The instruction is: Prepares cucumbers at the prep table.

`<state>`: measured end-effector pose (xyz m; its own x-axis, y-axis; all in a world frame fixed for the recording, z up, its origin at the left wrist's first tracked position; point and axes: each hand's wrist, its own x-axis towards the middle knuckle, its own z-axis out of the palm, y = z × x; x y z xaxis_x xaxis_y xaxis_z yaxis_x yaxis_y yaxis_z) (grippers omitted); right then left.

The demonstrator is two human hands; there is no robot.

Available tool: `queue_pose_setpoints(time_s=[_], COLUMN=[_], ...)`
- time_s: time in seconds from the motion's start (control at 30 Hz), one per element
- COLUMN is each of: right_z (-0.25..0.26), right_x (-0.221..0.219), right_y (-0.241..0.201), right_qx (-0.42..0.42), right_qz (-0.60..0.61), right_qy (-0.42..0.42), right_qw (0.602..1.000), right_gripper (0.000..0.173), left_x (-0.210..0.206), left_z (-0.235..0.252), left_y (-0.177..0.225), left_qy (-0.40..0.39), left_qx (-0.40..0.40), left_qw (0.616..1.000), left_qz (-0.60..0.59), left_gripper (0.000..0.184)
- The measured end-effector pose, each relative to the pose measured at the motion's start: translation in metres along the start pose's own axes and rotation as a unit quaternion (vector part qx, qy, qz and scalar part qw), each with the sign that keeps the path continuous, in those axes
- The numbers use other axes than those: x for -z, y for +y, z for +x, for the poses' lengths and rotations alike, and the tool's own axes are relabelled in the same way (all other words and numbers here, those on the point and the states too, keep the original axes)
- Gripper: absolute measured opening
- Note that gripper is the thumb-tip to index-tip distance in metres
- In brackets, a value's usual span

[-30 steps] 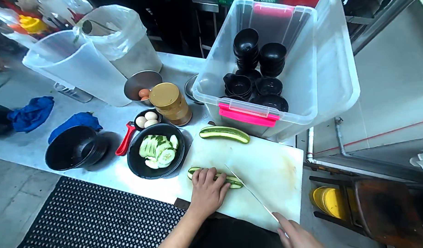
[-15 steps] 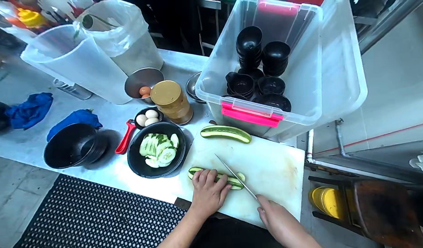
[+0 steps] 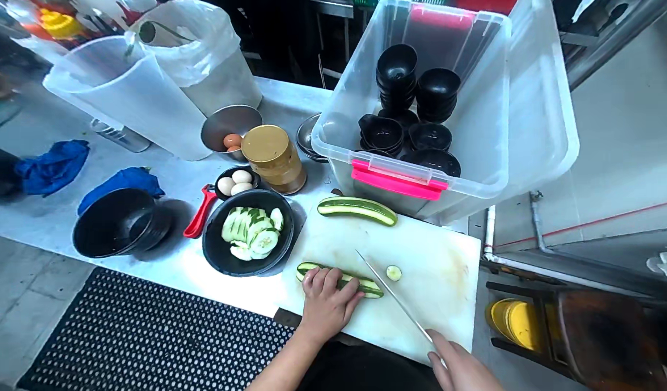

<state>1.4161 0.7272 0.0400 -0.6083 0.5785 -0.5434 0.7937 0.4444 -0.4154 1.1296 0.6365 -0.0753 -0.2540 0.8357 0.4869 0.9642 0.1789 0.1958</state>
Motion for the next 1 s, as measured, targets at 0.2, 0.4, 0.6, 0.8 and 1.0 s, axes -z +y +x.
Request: queue_pose_setpoints(time_s=[0.2,0.4,0.6,0.8,1.0], right_z=[-0.0064,-0.0042,-0.0026,-0.0028,-0.0064], right_x=[0.0059,0.0069,0.0112,0.0106,0.0072], right_y=[-0.0142,-0.0112,-0.0077,-0.0077,-0.0115], right_qx=[0.018,0.032,0.026,0.024,0.024], right_qz=[-0.009,-0.009,-0.015,-0.022,-0.021], right_qy=[-0.005,-0.003,-0.030,-0.027,-0.012], right_qw=[1.000,0.999,0.999,0.999,0.999], right_gripper=[0.040,0.039,0.040,0.039,0.038], left_x=[0.0002,0.0002,0.0004,0.0004,0.0013], left_z=[0.0012,0.0020,0.0021,0.0025,0.0029], left_y=[-0.0009,-0.0011,-0.0009,0.0000,-0.0002], left_qy=[0.000,-0.003,-0.009,-0.010,-0.006], left_qx=[-0.001,0.001,0.000,0.001,0.002], left_qw=[1.000,1.000,1.000,1.000,1.000], left_qz=[0.001,-0.003,-0.001,0.005,-0.002], left_gripper=[0.037,0.037,0.037,0.038,0.037])
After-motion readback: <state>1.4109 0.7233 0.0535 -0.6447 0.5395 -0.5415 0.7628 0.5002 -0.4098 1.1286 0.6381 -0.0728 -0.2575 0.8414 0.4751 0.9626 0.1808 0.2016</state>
